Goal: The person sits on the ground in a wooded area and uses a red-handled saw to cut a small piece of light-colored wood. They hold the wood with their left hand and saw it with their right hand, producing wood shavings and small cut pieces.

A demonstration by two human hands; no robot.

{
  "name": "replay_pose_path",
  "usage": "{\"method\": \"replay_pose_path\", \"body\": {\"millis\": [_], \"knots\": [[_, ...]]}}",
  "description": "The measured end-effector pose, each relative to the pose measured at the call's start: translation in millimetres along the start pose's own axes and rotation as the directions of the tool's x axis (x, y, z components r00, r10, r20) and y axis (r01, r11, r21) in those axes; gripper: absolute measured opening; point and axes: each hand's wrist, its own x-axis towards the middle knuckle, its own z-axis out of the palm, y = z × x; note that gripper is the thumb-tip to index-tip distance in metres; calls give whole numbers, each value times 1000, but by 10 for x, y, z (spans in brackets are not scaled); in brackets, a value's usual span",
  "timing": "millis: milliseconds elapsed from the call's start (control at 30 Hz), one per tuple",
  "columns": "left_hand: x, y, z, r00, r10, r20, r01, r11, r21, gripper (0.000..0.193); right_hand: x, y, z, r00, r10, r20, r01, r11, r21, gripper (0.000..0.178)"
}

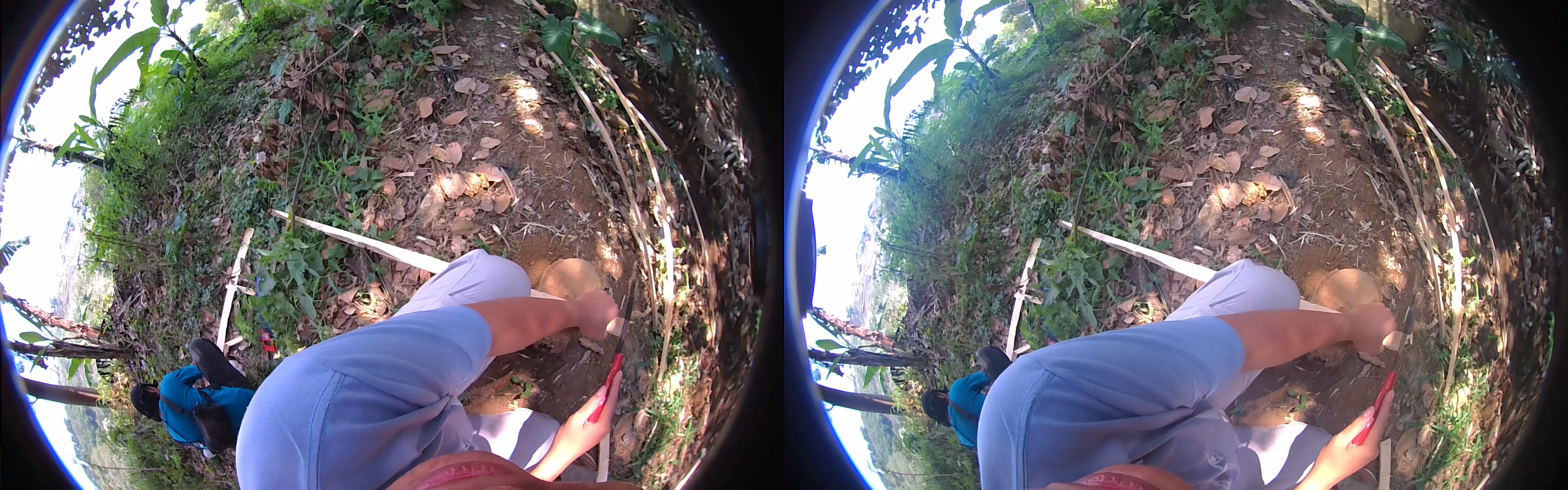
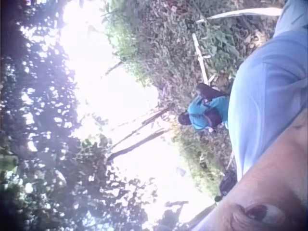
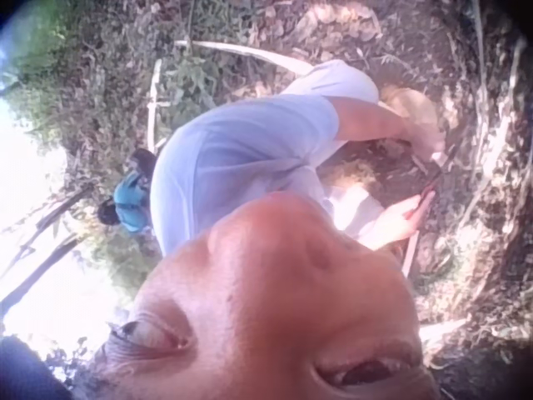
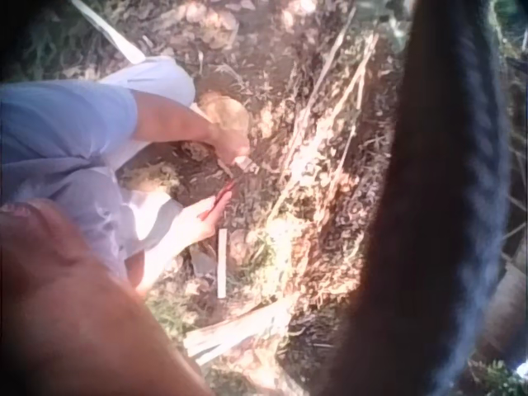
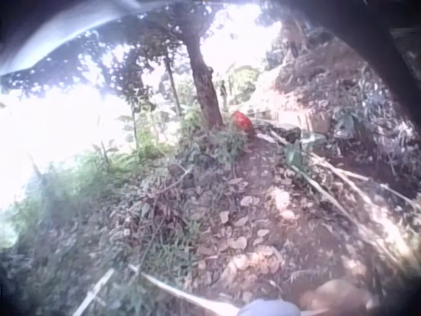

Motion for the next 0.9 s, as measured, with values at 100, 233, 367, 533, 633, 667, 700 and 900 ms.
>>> {"method": "replay_pose_path", "body": {"millis": [100, 233, 367, 533, 633, 667, 700, 900], "knots": [[-63, 0, -70, 1000, -2, -16, 3, 1000, 7, 22, 394, -263, 149, 996, 91, -8, -90, 995, 41, 42], [23, -52, -50, 999, -16, 51, 13, 999, 44, 25, 723, 56, 546, 996, 77, -54, -75, 996, 47, 41], [-29, -93, -21, 1000, 2, -18, -3, 1000, -10, 27, 658, 225, 434, 998, 34, -57, -23, 984, 176, 42], [39, -2, -57, 999, 17, 36, -16, 1000, -12, 27, 60, 755, 475, 993, 15, -118, 13, 972, 233, 44], [-27, 8, -98, 1000, 15, 15, -15, 1000, 21, 30, -85, 804, 551, 992, 25, -126, 10, 964, 267, 44], [-45, 44, -151, 999, -3, 51, 1, 999, 44, 29, -45, 774, 518, 992, 29, -121, 10, 952, 307, 43], [-51, 53, -138, 998, -16, 58, 15, 999, 29, 28, -29, 757, 480, 993, 32, -117, 11, 938, 346, 43], [-22, 7, -82, 999, -1, 49, -1, 999, 38, 27, -274, 660, 202, 995, 54, -83, -31, 965, 259, 43]]}}
